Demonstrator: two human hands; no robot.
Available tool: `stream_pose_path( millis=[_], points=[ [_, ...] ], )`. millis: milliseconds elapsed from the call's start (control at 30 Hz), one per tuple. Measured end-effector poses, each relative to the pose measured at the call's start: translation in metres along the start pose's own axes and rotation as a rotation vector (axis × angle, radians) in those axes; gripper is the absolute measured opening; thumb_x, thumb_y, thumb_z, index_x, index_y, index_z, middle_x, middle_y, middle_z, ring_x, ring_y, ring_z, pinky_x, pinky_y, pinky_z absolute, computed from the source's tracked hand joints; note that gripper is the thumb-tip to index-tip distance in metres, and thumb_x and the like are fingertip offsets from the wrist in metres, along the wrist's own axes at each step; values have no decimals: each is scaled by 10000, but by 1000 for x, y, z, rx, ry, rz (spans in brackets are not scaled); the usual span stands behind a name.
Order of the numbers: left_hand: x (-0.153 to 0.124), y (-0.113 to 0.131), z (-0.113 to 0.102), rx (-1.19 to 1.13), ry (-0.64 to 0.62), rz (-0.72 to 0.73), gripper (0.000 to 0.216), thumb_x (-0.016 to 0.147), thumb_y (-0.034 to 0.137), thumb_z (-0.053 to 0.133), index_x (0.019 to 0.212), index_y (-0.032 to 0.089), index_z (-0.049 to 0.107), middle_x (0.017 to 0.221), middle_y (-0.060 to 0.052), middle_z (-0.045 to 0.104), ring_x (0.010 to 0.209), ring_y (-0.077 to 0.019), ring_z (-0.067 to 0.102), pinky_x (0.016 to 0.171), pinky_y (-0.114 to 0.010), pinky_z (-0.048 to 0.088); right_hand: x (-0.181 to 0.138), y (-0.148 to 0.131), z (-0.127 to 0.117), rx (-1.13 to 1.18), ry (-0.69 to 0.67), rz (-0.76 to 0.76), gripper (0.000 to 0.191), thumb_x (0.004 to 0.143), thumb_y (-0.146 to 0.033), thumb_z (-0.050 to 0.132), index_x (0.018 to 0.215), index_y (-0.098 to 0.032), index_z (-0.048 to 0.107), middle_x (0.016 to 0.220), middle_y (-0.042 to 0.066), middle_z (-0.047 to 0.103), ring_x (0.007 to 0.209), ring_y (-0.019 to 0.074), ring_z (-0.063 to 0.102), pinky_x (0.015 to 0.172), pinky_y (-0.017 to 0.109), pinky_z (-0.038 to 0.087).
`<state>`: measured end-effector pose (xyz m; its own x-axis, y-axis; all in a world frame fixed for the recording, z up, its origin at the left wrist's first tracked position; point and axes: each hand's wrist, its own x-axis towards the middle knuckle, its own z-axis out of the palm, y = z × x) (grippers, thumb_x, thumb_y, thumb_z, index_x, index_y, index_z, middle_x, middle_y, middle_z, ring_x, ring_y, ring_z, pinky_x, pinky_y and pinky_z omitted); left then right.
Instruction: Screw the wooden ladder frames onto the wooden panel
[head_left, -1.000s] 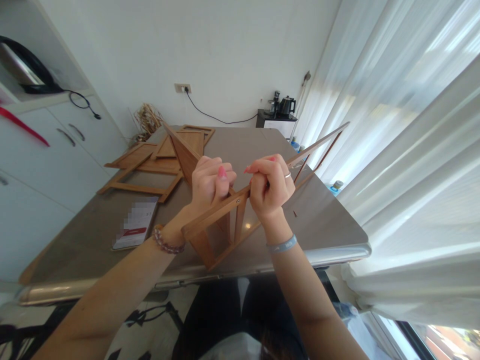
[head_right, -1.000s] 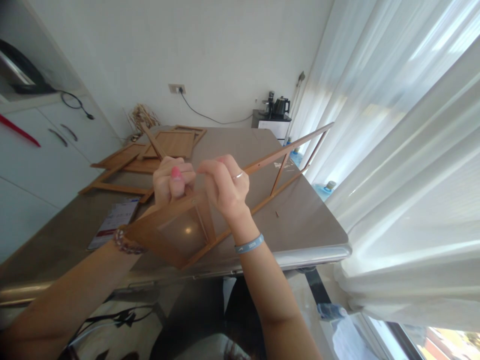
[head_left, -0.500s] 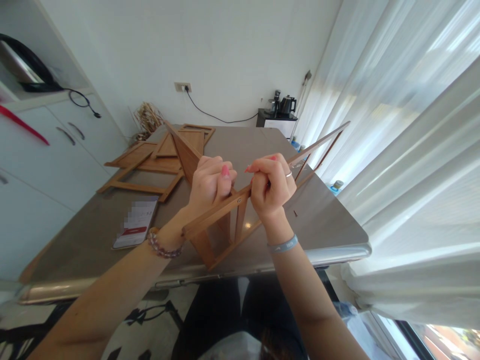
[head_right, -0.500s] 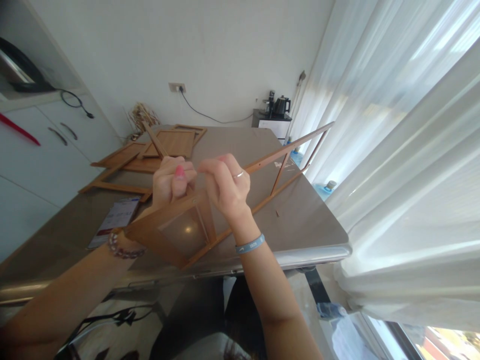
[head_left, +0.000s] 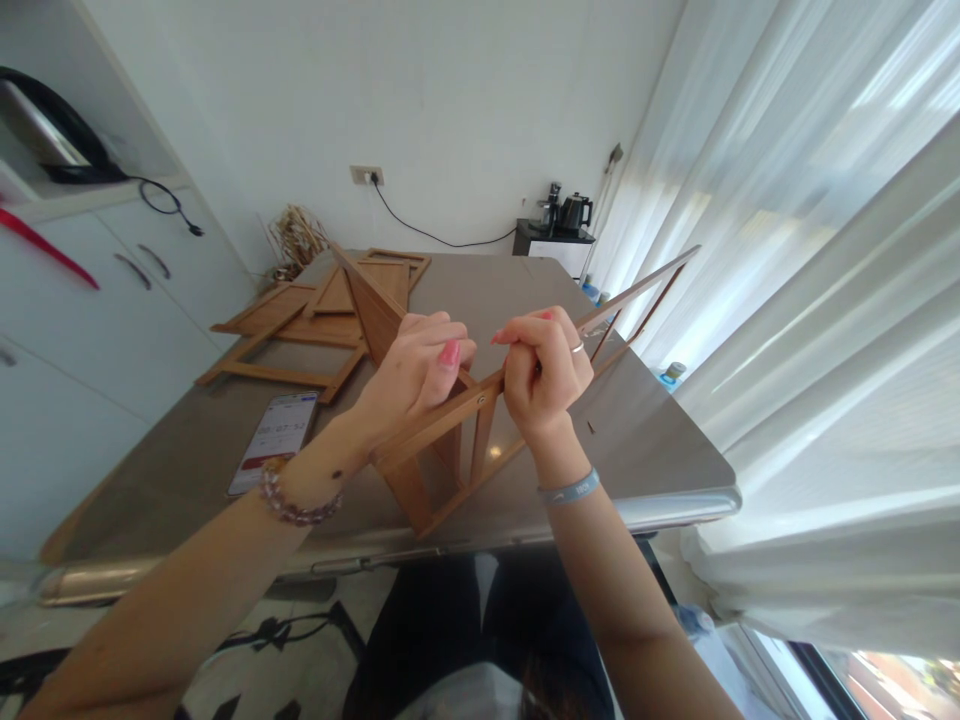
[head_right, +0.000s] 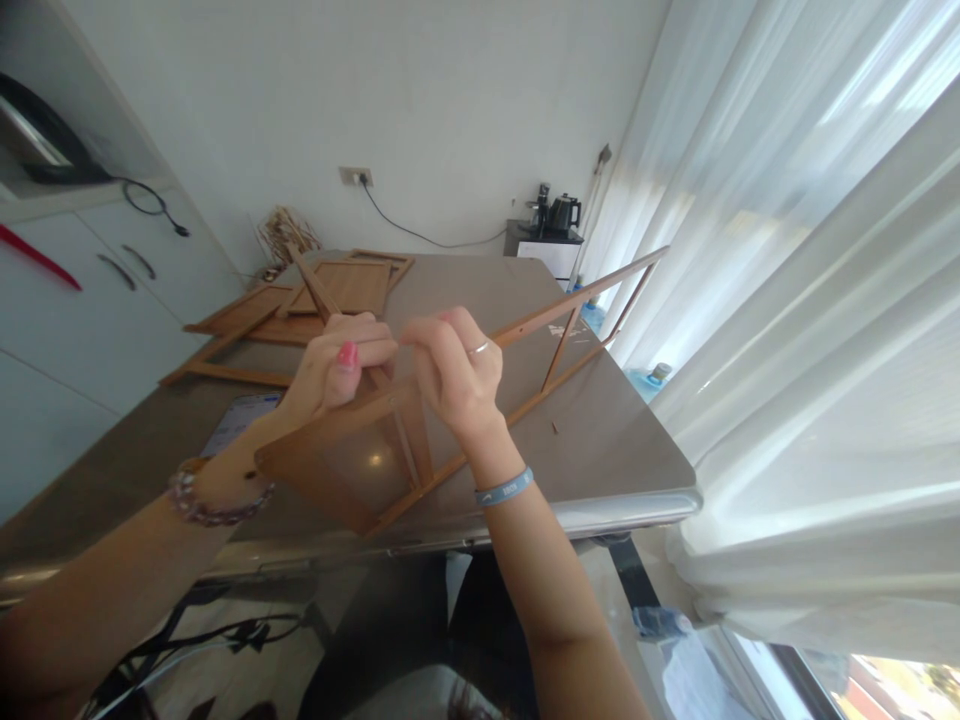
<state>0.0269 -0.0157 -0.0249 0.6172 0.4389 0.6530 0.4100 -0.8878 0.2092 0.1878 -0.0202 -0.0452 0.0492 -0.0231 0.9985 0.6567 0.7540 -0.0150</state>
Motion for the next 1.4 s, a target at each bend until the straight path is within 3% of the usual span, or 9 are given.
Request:
stream_pose_path(
  millis=[167, 300, 500, 700, 833, 1033, 1167, 1233, 1400],
  points=[
    [6, -4, -23, -48, -308, 4, 806, 888, 692, -81, 726, 172, 513, 813, -50, 527, 808, -174, 451, 821, -370, 328, -1, 1, -1, 11, -39, 4, 260, 996, -136, 393, 881, -223, 609, 736, -13, 531, 644, 93, 516, 609, 234, 419],
    [17, 3, -42, -82, -511, -49, 865, 850, 747, -84, 773, 186, 570, 943, -72, 576, 928, -201, 491, 915, -376, 364, -2, 1, 0, 13, -33, -5, 251, 986, -111, 409, 867, -223, 599, 738, -16, 533, 650, 89, 502, 608, 226, 412],
    [31, 17, -56, 23, -727, -115, 594, 852, 731, 403, 917, 181, 619, 984, -50, 598, 1003, -195, 476, 994, -334, 365, -2, 1, 0, 17, -49, -13, 246, 986, -104, 407, 874, -217, 594, 753, -13, 536, 664, 88, 513, 612, 216, 421],
    [30, 12, -54, 68, -749, -120, 377, 859, 529, 463, 986, 209, 615, 1072, -49, 572, 1042, -209, 474, 986, -341, 366, 0, 0, -3, -5, -79, -27, 238, 982, -95, 416, 871, -214, 590, 741, -17, 528, 645, 89, 506, 597, 212, 419],
    [32, 13, -52, 88, -782, -154, 327, 842, 497, 467, 908, 196, 577, 1030, -51, 542, 1024, -225, 464, 939, -361, 373, 1, 0, -4, -13, -65, 2, 244, 984, -89, 403, 856, -221, 565, 682, -37, 495, 612, 90, 484, 599, 224, 405],
    [31, 12, -51, 153, -798, -145, 378, 862, 532, 437, 945, 179, 545, 1078, -72, 537, 1071, -248, 466, 937, -380, 374, 1, -1, -3, 115, 15, 256, 143, 1034, -222, 372, 1080, -252, 504, 886, -1, 585, 683, 98, 588, 608, 248, 471],
    [30, 12, -52, 148, -806, -170, 415, 872, 554, 429, 1032, 190, 551, 1163, -70, 544, 1161, -260, 443, 1014, -395, 357, -1, -26, -11, 205, 186, 318, 108, 1034, -240, 402, 1131, -286, 415, 790, -34, 517, 590, 86, 513, 570, 246, 454],
    [29, 13, -53, 129, -809, -177, 380, 880, 534, 432, 1018, 197, 539, 1124, -57, 537, 1132, -244, 443, 1010, -396, 362, -8, -44, -17, 200, 212, 352, 139, 1032, -205, 402, 1131, -298, 369, 698, -66, 480, 526, 88, 437, 547, 245, 430],
    [27, 12, -52, 94, -754, -134, 327, 892, 523, 455, 911, 200, 498, 1028, -35, 518, 1029, -218, 452, 952, -371, 375, -35, -77, -18, 128, 198, 417, 186, 1017, -175, 412, 1111, -301, 314, 709, -74, 463, 552, 101, 427, 590, 274, 440]
  ],
)
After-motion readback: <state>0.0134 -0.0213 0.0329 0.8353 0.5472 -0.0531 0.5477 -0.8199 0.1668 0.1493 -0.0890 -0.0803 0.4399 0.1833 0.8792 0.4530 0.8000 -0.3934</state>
